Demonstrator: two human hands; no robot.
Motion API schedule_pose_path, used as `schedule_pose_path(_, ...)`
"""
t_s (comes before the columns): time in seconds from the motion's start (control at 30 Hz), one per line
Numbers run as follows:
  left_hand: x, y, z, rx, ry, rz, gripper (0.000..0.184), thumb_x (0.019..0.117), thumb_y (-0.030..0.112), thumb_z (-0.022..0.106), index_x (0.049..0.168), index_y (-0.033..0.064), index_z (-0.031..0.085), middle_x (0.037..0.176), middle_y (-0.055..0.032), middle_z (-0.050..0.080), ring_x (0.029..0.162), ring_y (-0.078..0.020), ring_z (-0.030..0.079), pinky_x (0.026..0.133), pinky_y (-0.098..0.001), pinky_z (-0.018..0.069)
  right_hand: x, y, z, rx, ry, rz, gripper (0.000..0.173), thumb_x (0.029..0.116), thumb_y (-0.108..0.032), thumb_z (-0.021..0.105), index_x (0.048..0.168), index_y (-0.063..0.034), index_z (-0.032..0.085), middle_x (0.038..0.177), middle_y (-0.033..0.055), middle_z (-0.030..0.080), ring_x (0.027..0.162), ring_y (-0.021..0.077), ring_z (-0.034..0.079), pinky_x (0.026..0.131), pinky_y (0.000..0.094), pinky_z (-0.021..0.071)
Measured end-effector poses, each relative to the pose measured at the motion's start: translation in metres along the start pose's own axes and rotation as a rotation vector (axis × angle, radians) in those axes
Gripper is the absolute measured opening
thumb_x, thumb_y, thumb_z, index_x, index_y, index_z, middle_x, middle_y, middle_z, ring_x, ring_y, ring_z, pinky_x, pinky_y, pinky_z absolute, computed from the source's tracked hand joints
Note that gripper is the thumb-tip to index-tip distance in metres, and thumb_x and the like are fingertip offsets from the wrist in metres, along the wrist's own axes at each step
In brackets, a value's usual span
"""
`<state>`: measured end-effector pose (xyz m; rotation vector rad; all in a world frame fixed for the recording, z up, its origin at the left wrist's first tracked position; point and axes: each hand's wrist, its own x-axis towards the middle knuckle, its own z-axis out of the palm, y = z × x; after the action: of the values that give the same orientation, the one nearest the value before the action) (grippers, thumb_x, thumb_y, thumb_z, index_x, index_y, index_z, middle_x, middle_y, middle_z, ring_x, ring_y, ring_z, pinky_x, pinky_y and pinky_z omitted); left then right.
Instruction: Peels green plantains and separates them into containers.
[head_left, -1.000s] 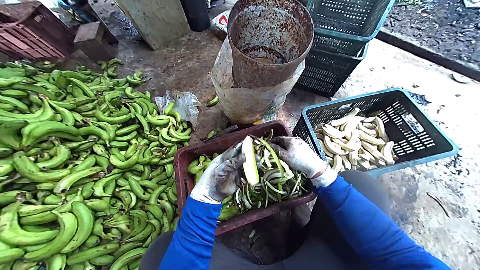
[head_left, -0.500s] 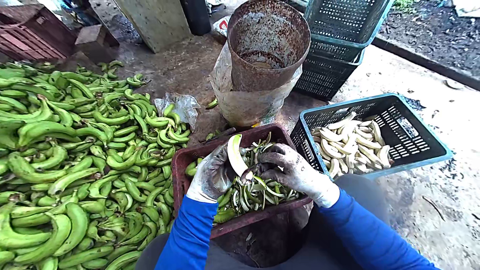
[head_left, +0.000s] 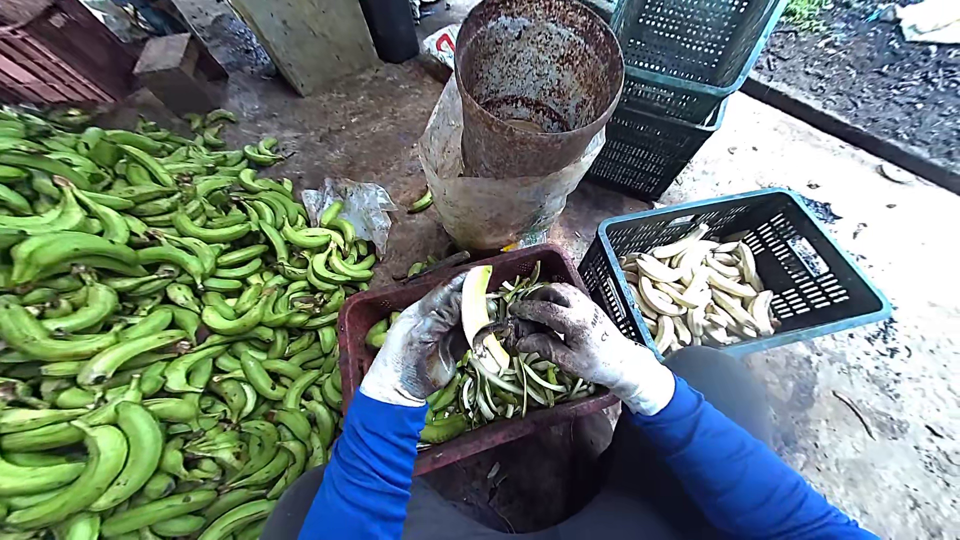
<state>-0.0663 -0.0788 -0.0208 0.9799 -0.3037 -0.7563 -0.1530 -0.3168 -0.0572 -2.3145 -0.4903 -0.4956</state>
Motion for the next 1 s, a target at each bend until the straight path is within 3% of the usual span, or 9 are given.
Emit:
schedule_pose_path(0.13, 0.0, -0.007, 0.0, 0.09, -0.072, -0.023, 0.04, 0.1061, 0.017, 0.048, 0.145, 0.0097, 0.053, 0.123, -0.0171, 0.065, 0.106, -0.024, 0.066, 0.093, -0.0422, 0.0567, 0.002, 0.0, 0.003, 0.131, 0.001, 0.268, 0.038, 0.1005, -0.043, 0.064, 0.131, -0.0195, 0.069, 0.118, 0.0004, 0.066, 0.109, 0.012, 0.063, 0.094, 0.0375, 0.0563)
schedule_pose_path(0.27, 0.003, -0.017, -0.002, -0.071, -0.082, -0.026, 0.039, 0.1032, 0.017, 0.052, 0.142, 0.009, 0.055, 0.116, -0.0167, 0.067, 0.098, -0.0235, 0.068, 0.09, -0.0432, 0.0582, 0.007, 0.016, 0.012, 0.351, -0.074, 0.668, 0.038, 0.1051, -0.051, 0.051, 0.12, -0.0222, 0.071, 0.097, -0.0003, 0.071, 0.083, 0.0128, 0.068, 0.077, 0.0395, 0.0585)
schedule_pose_path(0.37, 0.001, -0.014, -0.008, -0.199, -0.162, -0.016, 0.045, 0.1008, 0.019, 0.059, 0.144, 0.0087, 0.053, 0.114, -0.0194, 0.066, 0.093, -0.0262, 0.068, 0.086, -0.0445, 0.0591, 0.003, 0.037, 0.012, 0.253, -0.112, 0.819, 0.046, 0.1054, -0.055, 0.046, 0.119, -0.0205, 0.072, 0.097, 0.0041, 0.072, 0.082, 0.0183, 0.069, 0.078, 0.0464, 0.0583)
schedule_pose_path(0.53, 0.003, -0.01, -0.015, -0.183, -0.157, 0.076, 0.049, 0.1008, 0.019, 0.06, 0.148, 0.0113, 0.049, 0.121, -0.0174, 0.065, 0.103, -0.0264, 0.067, 0.092, -0.0451, 0.0576, 0.006, 0.027, -0.006, 0.12, 0.019, 0.801, 0.044, 0.095, -0.06, 0.062, 0.113, -0.0218, 0.073, 0.095, 0.0016, 0.072, 0.085, 0.0179, 0.069, 0.078, 0.0499, 0.0577)
schedule_pose_path(0.63, 0.008, -0.022, -0.003, -0.084, 0.058, 0.108, 0.05, 0.1038, 0.011, 0.053, 0.153, 0.0143, 0.044, 0.132, -0.0188, 0.062, 0.113, -0.0303, 0.065, 0.096, -0.0506, 0.0564, 0.011, -0.004, -0.001, 0.328, 0.147, 0.675, 0.06, 0.0802, -0.044, 0.086, 0.132, -0.0226, 0.065, 0.093, 0.0021, 0.07, 0.072, 0.0151, 0.066, 0.065, 0.0414, 0.0599)
schedule_pose_path(0.73, 0.015, -0.045, 0.015, 0.02, 0.231, 0.05, 0.041, 0.1011, 0.003, 0.055, 0.142, 0.0062, 0.051, 0.121, -0.0189, 0.066, 0.105, -0.0288, 0.068, 0.089, -0.0492, 0.0592, 0.013, -0.023, 0.016, 0.362, 0.043, 0.572, 0.077, 0.0811, -0.039, 0.085, 0.15, -0.0295, 0.052, 0.105, -0.0009, 0.073, 0.088, 0.0106, 0.07, 0.082, 0.04, 0.062)
schedule_pose_path(0.8, 0.017, -0.044, 0.024, 0.085, 0.312, -0.025, 0.033, 0.1017, 0.004, 0.053, 0.135, 0.0013, 0.053, 0.11, -0.0191, 0.068, 0.095, -0.0281, 0.07, 0.083, -0.0475, 0.061, 0.012, -0.02, 0.016, 0.291, -0.026, 0.606, 0.071, 0.0838, -0.035, 0.081, 0.149, -0.0313, 0.053, 0.107, 0.0006, 0.073, 0.092, 0.0128, 0.07, 0.085, 0.0443, 0.0597)
schedule_pose_path(0.87, 0.015, -0.026, 0.018, 0.121, 0.361, -0.045, 0.031, 0.1039, 0.007, 0.05, 0.133, 0.0014, 0.055, 0.101, -0.0164, 0.068, 0.086, -0.027, 0.07, 0.08, -0.0462, 0.061, 0.004, -0.01, -0.007, 0.187, -0.004, 0.678, 0.064, 0.0854, -0.031, 0.08, 0.145, -0.0322, 0.057, 0.102, 0.0032, 0.074, 0.084, 0.0176, 0.071, 0.075, 0.0479, 0.061)
schedule_pose_path(1.0, -0.008, 0.032, -0.022, 0.125, 0.513, 0.22, 0.03, 0.1055, 0.014, 0.049, 0.133, 0.008, 0.057, 0.104, -0.0075, 0.068, 0.087, -0.0211, 0.07, 0.08, -0.0432, 0.0611, -0.023, 0.017, -0.067, -0.372, 0.193, 0.87, 0.052, 0.0895, -0.039, 0.073, 0.136, -0.0199, 0.061, 0.121, 0.0233, 0.066, 0.101, 0.0466, 0.066, 0.075, 0.0732, 0.0499)
